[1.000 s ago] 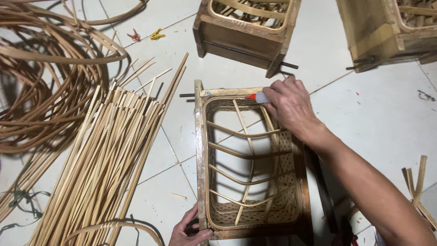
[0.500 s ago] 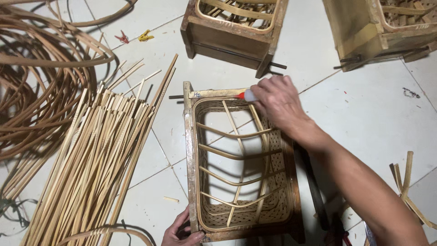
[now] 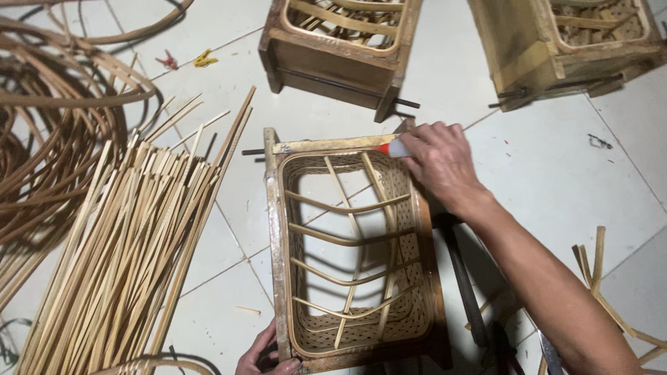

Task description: The person assembles a rectangular woven basket by inserting bamboo strips into a wooden frame, applying glue to the joints, and tapping the strips into place with a hammer. The person works on the floor surrounded by bamboo materials and tools.

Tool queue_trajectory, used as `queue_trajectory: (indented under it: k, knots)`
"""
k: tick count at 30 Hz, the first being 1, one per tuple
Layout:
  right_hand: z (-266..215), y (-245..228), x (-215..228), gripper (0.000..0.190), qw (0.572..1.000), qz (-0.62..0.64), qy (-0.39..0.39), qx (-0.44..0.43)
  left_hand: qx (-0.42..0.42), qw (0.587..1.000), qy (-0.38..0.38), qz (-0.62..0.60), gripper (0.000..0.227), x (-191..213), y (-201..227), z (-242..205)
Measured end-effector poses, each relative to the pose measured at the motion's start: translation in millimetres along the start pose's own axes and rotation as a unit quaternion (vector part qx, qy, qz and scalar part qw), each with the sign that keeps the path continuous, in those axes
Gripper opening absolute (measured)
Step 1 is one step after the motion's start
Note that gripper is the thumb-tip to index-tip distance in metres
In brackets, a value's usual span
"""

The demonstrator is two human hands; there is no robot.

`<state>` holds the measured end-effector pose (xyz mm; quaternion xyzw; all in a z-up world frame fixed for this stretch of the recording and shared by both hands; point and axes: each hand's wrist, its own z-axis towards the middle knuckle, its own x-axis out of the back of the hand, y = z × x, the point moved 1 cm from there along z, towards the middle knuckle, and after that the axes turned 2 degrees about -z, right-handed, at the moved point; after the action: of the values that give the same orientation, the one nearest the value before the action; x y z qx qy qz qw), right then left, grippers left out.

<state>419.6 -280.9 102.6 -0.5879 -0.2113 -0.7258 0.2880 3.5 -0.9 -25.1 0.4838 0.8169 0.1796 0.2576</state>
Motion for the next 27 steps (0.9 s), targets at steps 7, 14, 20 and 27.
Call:
queue_trajectory:
  k: [7,14,20,27]
  knots:
    - [3.9,-5.0,-0.8,0.034,0.999,-0.032,0.013,0.029,-0.012,0.999,-0.003,-0.046,0.091,-1.3,-3.2,0.4]
    - [-24.0,20.7,5.8,0.033,0.997,0.045,0.012,-0.065,0.000,1.000,-0.003,-0.010,0.092,1.8,-3.1,3.8]
    - [-110.3,-5.0,7.8,0.040,0.693,0.565,-0.147,-0.423,0.013,1.000,0.014,0.012,0.095,7.4,-8.6,9.4]
    - [-137.4,-28.1,-5.1,0.037,0.632,0.634,-0.072,-0.440,-0.037,0.999,-0.012,-0.006,0.092,19.7,-26.4,16.6]
